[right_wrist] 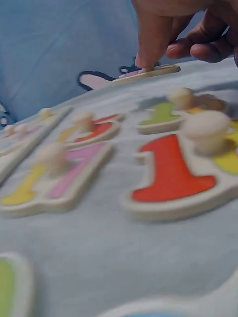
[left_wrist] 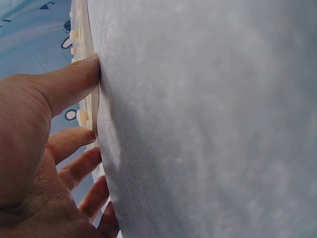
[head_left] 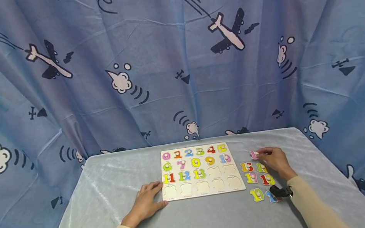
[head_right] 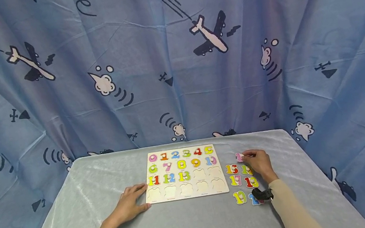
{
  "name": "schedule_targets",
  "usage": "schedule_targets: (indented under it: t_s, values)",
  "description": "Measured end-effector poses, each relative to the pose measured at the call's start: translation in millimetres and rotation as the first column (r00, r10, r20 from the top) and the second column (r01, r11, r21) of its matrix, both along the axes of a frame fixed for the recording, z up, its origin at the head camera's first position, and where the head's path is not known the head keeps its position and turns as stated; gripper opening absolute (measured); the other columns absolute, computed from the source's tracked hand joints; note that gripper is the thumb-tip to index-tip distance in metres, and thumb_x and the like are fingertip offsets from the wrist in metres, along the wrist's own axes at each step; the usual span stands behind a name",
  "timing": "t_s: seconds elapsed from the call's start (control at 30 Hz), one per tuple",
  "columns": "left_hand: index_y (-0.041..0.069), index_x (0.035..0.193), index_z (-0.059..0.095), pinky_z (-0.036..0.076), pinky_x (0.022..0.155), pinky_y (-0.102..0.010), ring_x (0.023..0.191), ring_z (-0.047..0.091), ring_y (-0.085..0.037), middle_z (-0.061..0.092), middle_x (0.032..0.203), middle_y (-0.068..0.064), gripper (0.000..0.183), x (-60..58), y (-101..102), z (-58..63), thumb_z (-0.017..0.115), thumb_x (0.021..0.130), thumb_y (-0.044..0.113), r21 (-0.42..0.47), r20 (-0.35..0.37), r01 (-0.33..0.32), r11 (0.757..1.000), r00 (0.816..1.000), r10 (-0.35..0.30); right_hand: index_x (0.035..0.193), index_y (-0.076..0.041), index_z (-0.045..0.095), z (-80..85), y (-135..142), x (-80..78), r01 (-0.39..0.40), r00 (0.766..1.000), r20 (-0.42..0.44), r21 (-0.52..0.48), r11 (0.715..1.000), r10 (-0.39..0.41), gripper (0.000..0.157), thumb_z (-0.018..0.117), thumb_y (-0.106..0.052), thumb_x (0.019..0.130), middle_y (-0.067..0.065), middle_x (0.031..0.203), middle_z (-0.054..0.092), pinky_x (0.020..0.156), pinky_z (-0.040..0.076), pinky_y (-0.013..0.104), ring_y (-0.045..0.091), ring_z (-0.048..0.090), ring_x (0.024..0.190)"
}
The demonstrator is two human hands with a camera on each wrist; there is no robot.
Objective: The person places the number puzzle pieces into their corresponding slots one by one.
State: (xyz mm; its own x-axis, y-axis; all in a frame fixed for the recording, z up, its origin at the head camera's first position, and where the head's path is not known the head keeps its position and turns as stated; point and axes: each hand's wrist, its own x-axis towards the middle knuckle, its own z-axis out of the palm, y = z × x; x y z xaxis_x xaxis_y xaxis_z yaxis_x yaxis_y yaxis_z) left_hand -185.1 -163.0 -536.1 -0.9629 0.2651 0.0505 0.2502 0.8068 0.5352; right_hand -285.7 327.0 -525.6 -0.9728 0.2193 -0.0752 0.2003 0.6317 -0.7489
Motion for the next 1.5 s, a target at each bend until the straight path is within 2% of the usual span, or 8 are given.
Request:
schedule_targets:
  t_s: [0.3,0.47,0.63,0.87,1.17,1.5]
  values:
    - [0.008,0.139,0.056,0.036,0.096,-0.048,0.122,0.046,-0.030,0.052,0.144,-0.009,0.065,0.0,0,0.3,0.079,0.083,0.031,-0.009,-0.011,-0.003,1.000,1.000,0.003,0.110,-0.006,0.074,11.6,-33,12.8,-0.064,0.993,-0.097,0.023,0.998,0.066,0.027,0.071,-0.023,0.090,0.009,0.098,0.067,0.065,0.041,0.027,0.017,0.050,0.081]
    - [0.007,0.139,0.056,0.035,0.096,-0.049,0.122,0.046,-0.030,0.053,0.144,-0.010,0.065,0.1,0,-0.8,0.079,0.083,0.031,-0.004,-0.012,0.003,1.000,1.000,-0.003,0.106,-0.007,0.075,13.7,-61,22.1,-0.135,0.985,-0.102,0.033,0.990,0.137,0.023,0.073,-0.021,0.088,0.008,0.095,0.065,0.062,0.042,0.026,0.017,0.051,0.079]
    - [0.008,0.140,0.055,0.035,0.098,-0.049,0.124,0.045,-0.029,0.051,0.145,-0.009,0.066,-0.5,0,-2.8,0.078,0.083,0.032,-0.002,0.007,-0.003,1.000,1.000,0.003,0.100,-0.009,0.076,11.3,-87,28.9,-0.207,0.967,-0.139,0.060,0.977,0.213,0.018,0.076,-0.017,0.084,0.005,0.090,0.067,0.064,0.042,0.026,0.015,0.053,0.078]
    - [0.007,0.140,0.055,0.035,0.099,-0.049,0.124,0.046,-0.030,0.052,0.145,-0.009,0.067,0.2,-1,-1.6,0.079,0.082,0.031,0.000,0.000,-0.019,1.000,1.000,0.019,0.088,-0.012,0.078,3.7,-120,27.1,-0.286,0.938,-0.179,0.081,0.955,0.296,0.009,0.080,-0.013,0.079,0.004,0.089,0.070,0.068,0.042,0.025,0.011,0.053,0.075]
    - [0.007,0.139,0.056,0.036,0.097,-0.049,0.124,0.046,-0.030,0.053,0.144,-0.009,0.067,0.4,1,-2.2,0.080,0.082,0.030,0.002,-0.010,-0.012,1.000,1.000,0.012,0.087,-0.012,0.077,-6.4,-141,26.1,-0.302,0.943,-0.122,0.066,0.951,0.308,0.009,0.081,-0.011,0.079,0.000,0.083,0.069,0.069,0.043,0.025,0.009,0.055,0.074]
    - [0.007,0.139,0.056,0.036,0.096,-0.049,0.123,0.047,-0.030,0.054,0.143,-0.009,0.067,0.7,1,-1.1,0.080,0.081,0.031,-0.001,-0.012,-0.012,1.000,1.000,0.012,0.086,-0.013,0.077,-10.9,-147,22.0,-0.291,0.945,-0.119,0.122,0.949,0.305,0.008,0.081,-0.011,0.079,-0.002,0.083,0.068,0.071,0.044,0.026,0.008,0.057,0.075]
